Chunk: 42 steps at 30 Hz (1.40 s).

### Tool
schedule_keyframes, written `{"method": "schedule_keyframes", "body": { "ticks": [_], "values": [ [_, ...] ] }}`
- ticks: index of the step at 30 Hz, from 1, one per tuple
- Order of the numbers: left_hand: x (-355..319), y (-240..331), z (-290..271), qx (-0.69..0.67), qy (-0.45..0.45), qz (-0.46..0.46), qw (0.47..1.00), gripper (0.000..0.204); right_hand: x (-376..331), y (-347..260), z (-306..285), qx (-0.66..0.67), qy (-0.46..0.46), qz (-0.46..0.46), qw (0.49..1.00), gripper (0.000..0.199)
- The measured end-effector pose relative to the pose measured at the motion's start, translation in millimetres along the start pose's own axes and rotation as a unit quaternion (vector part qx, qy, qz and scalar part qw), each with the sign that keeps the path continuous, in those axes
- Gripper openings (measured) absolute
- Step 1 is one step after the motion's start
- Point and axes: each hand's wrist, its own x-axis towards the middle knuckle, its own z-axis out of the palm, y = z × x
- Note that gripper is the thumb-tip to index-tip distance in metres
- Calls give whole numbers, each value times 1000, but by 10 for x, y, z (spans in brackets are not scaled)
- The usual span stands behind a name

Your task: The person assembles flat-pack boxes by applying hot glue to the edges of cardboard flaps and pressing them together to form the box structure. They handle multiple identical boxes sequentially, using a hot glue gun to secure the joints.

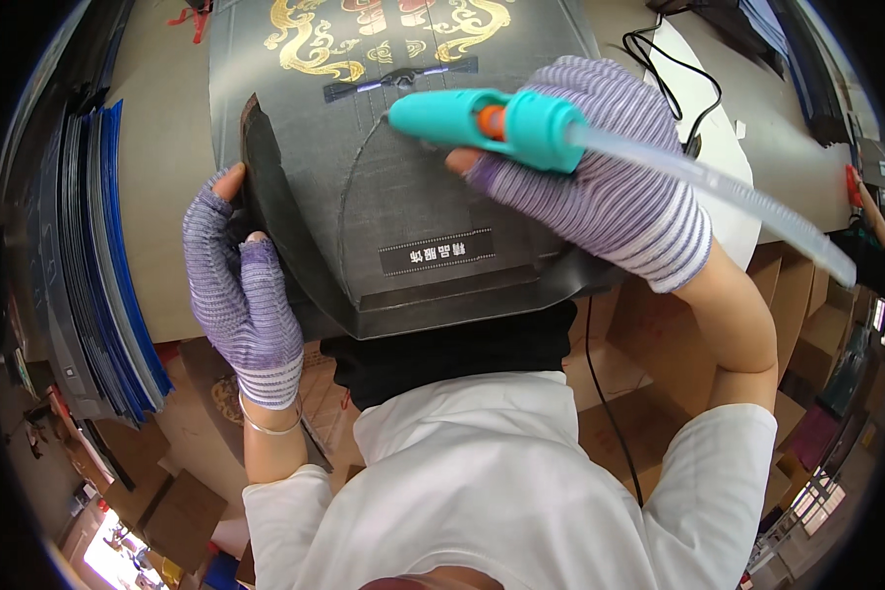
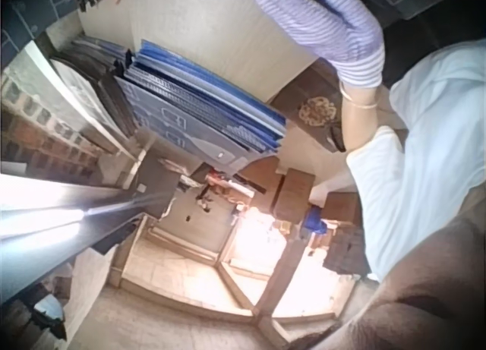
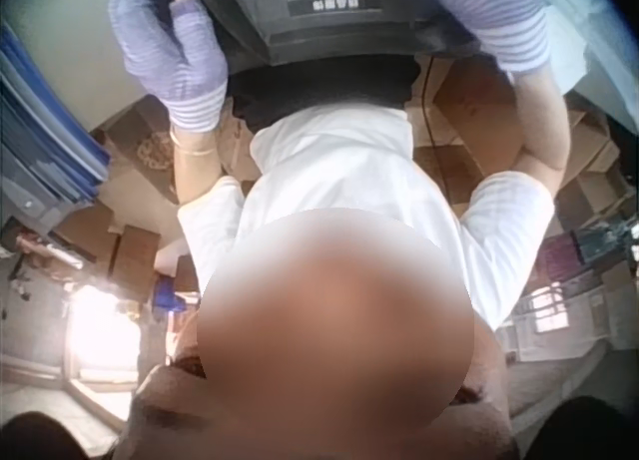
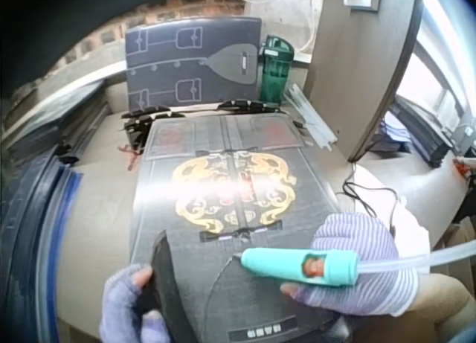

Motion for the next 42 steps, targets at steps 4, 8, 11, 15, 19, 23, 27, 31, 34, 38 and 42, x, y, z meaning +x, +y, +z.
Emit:
{"method": "schedule_keyframes", "body": {
  "ticks": [4, 8, 11, 15, 19, 23, 27, 31, 34, 38, 42],
  "values": [
    [14, 9, 9, -5, 7, 8, 1000, 39, 3, 49, -20, 53, -14, -18, 998, 40],
    [28, 10, 14, 0, 6, 20, 1000, 39, 21, -92, 15, 42, -47, -113, 992, 38],
    [28, 29, 7, 17, 2, 17, 1000, 40, 57, -100, 0, -13, -30, -112, 993, 38],
    [31, 18, 23, -2, 10, 16, 1000, 40, 57, -13, -53, -78, -10, -67, 995, 38],
    [22, 6, 15, -5, 8, 16, 1000, 41, 31, 76, -60, 36, 65, 34, 997, 36],
    [27, -10, 20, 10, 1, 24, 1000, 43, 11, 24, -42, 92, 55, 18, 994, 34],
    [16, 15, 23, 8, -6, 7, 1000, 41, 48, -149, -57, 5, -65, -85, 994, 37],
    [2, 23, -10, -2, -20, -6, 1000, 38, 73, -92, -36, -76, -57, -89, 991, 37],
    [0, 4, -10, -6, -20, -4, 1000, 39, 41, -28, -25, -89, -9, -38, 995, 39],
    [13, -2, 18, 4, 5, 18, 1000, 45, 27, 43, -72, -75, 14, 25, 997, 40],
    [15, 0, 17, 2, 4, 14, 1000, 45, -25, 140, -87, -8, 38, 57, 998, 35]
  ]
}}
